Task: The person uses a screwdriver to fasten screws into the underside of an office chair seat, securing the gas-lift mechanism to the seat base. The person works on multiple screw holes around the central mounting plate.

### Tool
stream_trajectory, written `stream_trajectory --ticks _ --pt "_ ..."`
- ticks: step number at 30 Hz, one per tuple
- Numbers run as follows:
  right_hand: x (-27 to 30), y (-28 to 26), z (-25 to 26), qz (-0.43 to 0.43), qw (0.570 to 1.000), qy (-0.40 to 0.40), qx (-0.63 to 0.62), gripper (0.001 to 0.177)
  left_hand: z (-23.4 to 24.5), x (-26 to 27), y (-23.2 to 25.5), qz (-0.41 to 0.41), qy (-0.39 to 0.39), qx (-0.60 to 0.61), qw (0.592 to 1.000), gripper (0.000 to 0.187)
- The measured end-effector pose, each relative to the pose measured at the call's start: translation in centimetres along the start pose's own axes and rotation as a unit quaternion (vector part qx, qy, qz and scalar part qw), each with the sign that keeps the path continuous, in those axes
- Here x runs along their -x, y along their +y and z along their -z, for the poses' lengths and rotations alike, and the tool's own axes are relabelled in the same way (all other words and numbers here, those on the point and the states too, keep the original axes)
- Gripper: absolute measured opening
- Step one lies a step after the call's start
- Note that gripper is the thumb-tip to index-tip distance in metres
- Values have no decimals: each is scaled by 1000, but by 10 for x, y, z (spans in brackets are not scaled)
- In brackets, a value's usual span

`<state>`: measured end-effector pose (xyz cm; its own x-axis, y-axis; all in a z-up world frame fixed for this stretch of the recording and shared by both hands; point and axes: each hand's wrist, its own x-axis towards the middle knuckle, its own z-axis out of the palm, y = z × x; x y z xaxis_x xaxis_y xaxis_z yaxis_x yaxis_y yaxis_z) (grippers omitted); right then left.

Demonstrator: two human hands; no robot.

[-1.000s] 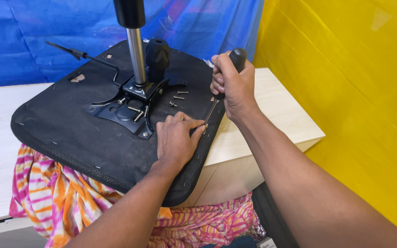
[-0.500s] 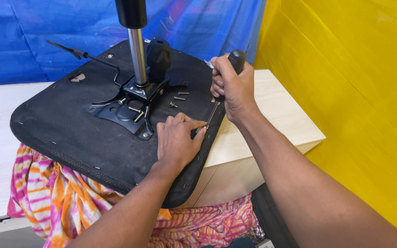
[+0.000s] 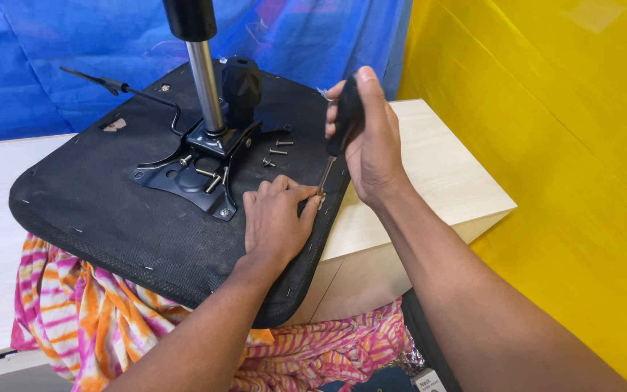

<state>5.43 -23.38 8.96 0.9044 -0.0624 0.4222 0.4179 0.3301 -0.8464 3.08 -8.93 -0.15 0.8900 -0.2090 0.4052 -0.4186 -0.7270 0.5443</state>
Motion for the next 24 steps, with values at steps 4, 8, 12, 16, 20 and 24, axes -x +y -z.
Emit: stream_trajectory --ticks 4,8,12,16,20,24 --pt "-2 0 -11 -5 998 -8 66 38 2 0 1 8 -16 3 1000 24" --pt "-5 -2 -20 -14 998 -20 56 33 3 0 2 20 -15 0 1000 25" --pt "-6 -1 -23 -9 991 -50 120 36 1 0 2 23 -7 5 1000 24" --pt "-6 2 -20 -36 993 -55 95 51 2 0 3 14 -6 5 1000 24" --pt "-6 2 -15 -22 996 -57 61 55 4 1 4 20 -18 1 1000 24" --pt "-2 3 -18 -27 994 -40 100 42 4 1 6 17 -6 9 1000 25"
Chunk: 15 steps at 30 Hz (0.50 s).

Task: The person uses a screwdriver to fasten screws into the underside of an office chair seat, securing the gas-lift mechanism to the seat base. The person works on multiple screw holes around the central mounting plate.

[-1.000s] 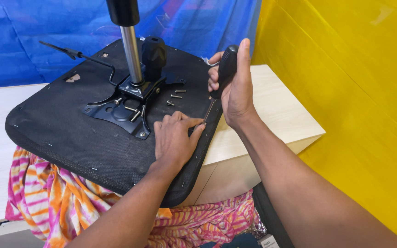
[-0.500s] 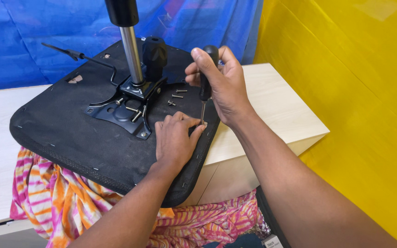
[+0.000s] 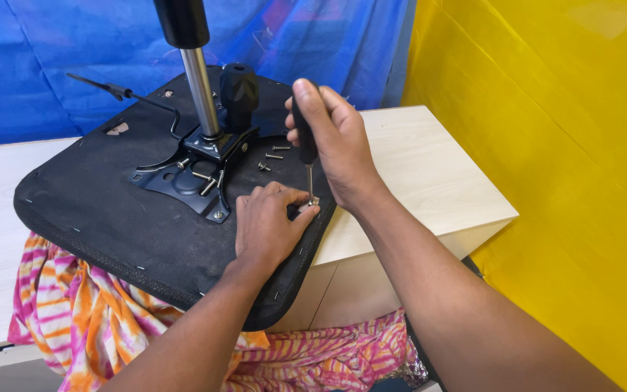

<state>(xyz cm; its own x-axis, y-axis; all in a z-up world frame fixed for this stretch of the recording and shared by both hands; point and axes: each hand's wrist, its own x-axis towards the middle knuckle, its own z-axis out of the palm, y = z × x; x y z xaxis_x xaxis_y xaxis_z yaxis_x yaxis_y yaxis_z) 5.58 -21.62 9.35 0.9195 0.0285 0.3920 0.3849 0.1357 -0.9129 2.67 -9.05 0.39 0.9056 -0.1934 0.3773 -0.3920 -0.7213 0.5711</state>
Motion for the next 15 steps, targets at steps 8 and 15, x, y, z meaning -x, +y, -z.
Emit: stream_trajectory --ticks 8,15 --pt "2 -6 -1 11 1000 -13 10 33 1 1 -1 -8 -1 2 1000 23" --pt "0 0 19 -6 995 -21 -98 61 -4 -5 0 19 -3 -18 1000 27"
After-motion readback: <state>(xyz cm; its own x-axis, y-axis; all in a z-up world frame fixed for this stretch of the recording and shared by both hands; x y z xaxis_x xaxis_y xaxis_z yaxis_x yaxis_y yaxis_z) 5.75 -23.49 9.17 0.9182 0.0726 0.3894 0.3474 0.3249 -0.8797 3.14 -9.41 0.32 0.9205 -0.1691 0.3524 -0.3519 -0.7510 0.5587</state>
